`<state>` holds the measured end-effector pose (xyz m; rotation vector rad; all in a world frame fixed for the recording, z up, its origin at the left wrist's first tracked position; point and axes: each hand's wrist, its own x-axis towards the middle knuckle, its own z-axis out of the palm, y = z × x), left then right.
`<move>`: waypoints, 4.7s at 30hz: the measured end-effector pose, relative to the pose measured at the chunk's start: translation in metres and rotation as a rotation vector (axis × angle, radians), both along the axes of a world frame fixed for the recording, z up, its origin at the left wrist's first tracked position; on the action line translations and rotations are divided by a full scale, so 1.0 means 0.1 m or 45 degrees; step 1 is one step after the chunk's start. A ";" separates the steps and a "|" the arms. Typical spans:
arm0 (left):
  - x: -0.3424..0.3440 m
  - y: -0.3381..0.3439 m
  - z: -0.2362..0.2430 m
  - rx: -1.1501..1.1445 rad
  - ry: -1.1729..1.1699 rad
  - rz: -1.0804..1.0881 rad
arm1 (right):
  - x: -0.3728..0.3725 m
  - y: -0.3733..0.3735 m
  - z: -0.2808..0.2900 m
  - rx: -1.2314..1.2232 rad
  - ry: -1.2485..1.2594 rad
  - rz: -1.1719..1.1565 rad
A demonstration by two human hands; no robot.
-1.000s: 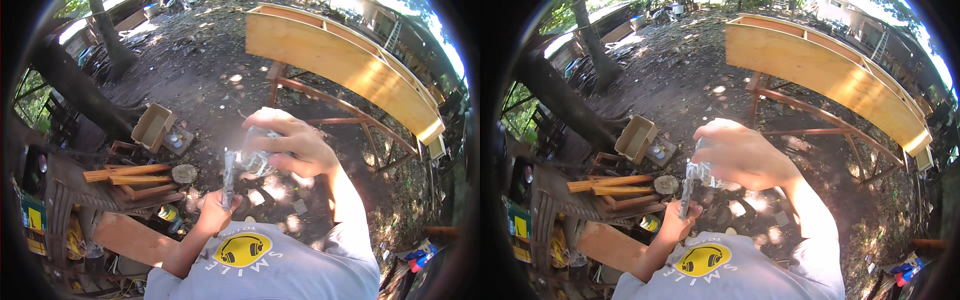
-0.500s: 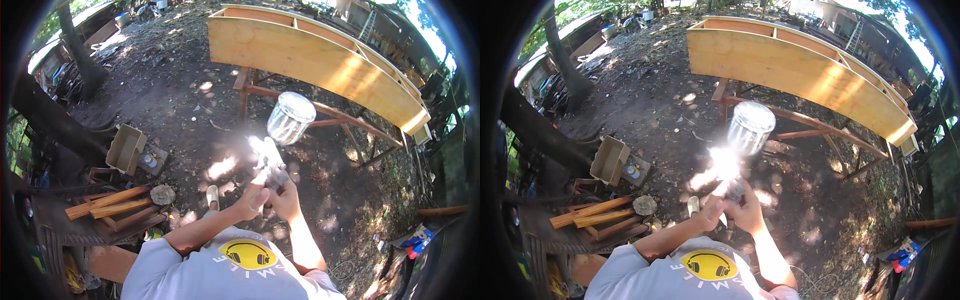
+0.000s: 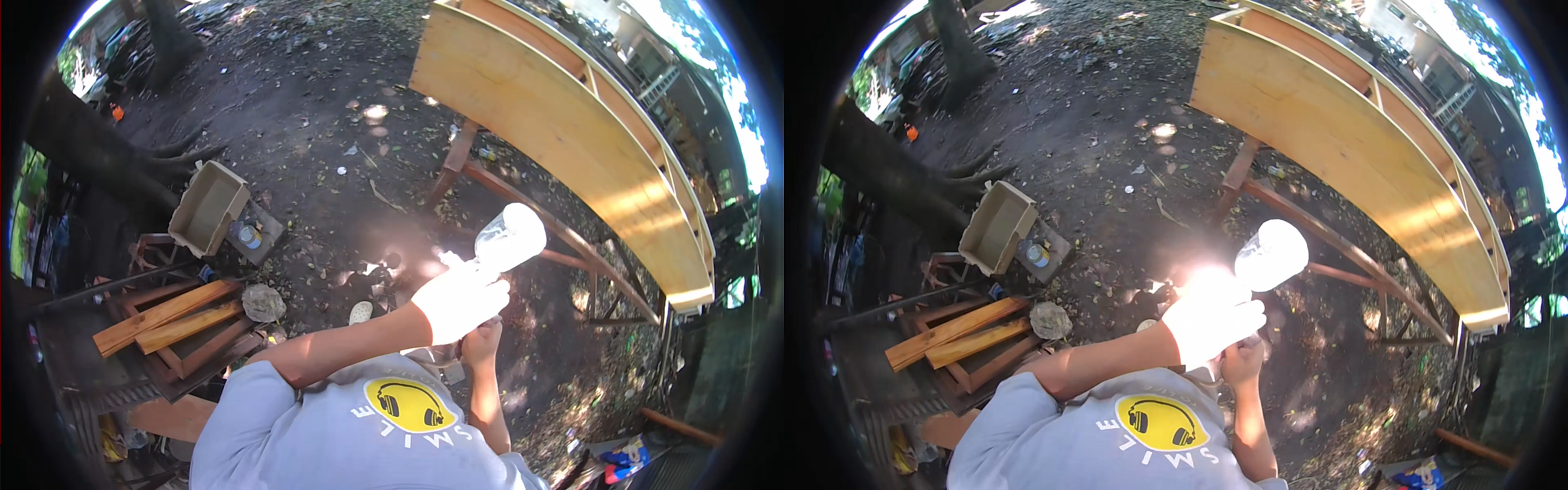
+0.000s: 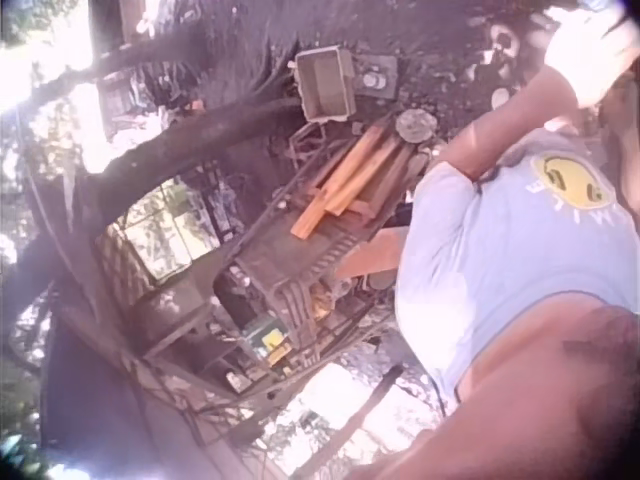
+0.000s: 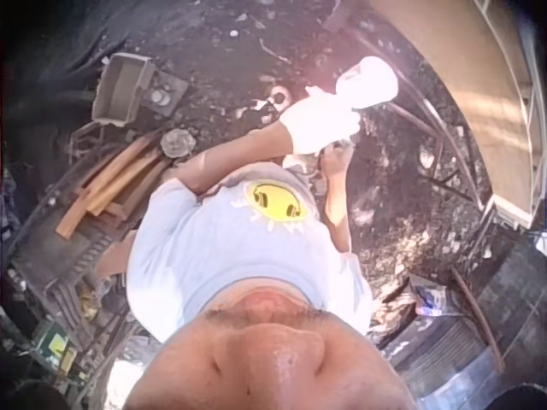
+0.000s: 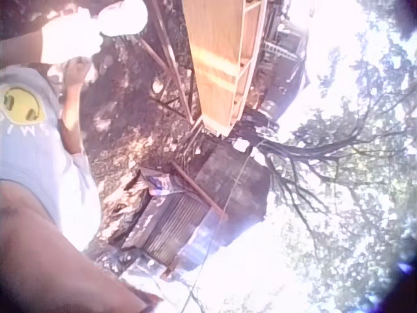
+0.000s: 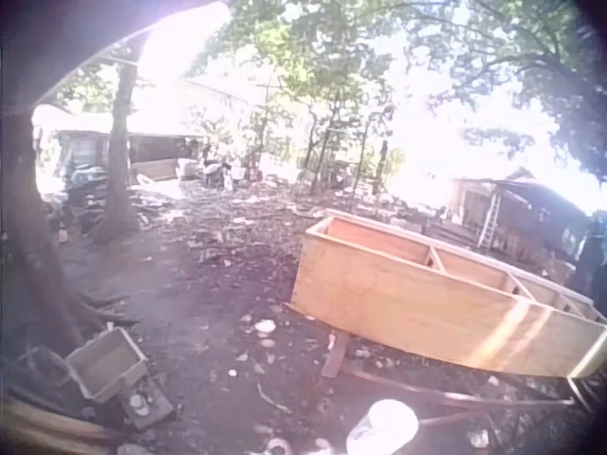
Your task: The person retrieves a spray gun and a can of orange finish, pours the finish into the spray gun cup, and then sprays the finish onto a large wooden structure. The person moves around the structure to apply the finish to different sections.
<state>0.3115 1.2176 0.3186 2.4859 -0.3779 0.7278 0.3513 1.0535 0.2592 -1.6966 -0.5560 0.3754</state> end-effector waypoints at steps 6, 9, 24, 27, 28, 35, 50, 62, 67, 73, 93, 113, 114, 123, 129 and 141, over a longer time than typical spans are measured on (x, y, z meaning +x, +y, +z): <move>0.38 0.49 0.11 -0.178 -0.020 -0.147 | 0.44 0.56 0.02 -0.044 -0.757 0.022; 0.49 0.63 0.04 -0.124 -0.090 -0.112 | 0.59 0.62 -0.20 -0.270 -0.892 -0.001; 0.92 0.64 0.11 -0.152 -0.163 -0.208 | 0.94 0.54 -0.30 0.136 -0.599 0.164; 1.05 0.47 0.03 -0.301 -0.072 -0.239 | 0.99 0.36 -0.52 0.119 -0.500 0.021; 1.07 0.42 0.00 -0.374 0.038 -0.262 | 1.02 0.32 -0.49 0.076 -0.509 0.033; 1.26 0.15 0.17 -0.233 -0.145 -0.168 | 1.12 0.28 0.13 0.152 -0.360 0.024; 1.50 0.46 0.16 -0.032 -0.195 -0.165 | 1.52 0.69 -0.08 0.414 -0.277 0.091; 2.03 2.14 0.04 -0.084 -0.352 -0.215 | 1.91 2.35 -0.07 0.246 -0.115 -0.131; 2.11 2.98 0.23 -0.143 -0.537 -0.150 | 2.21 3.20 0.34 0.171 -0.158 -0.136; 2.13 3.85 -0.29 -0.206 -0.278 -0.123 | 2.57 3.93 0.77 0.230 -0.119 -0.304; 1.11 5.75 -4.20 0.396 1.853 0.260 | 3.03 2.51 1.08 0.149 -0.346 -1.179; 1.38 4.42 -4.00 -0.087 1.415 0.484 | 3.99 0.06 0.81 -0.113 -0.923 -1.658; 1.29 4.43 -4.09 -0.027 1.467 0.509 | 3.93 0.02 0.77 0.017 -0.706 -1.637; 0.93 4.30 -3.98 0.492 1.553 0.131 | 3.03 1.53 0.73 0.257 -0.155 -0.955; 0.64 4.63 -4.42 0.203 1.503 0.405 | 2.87 2.53 0.66 0.301 -0.072 -0.477; -0.14 4.84 -4.77 0.569 1.820 0.180 | 2.88 3.01 0.60 0.226 -0.311 -0.468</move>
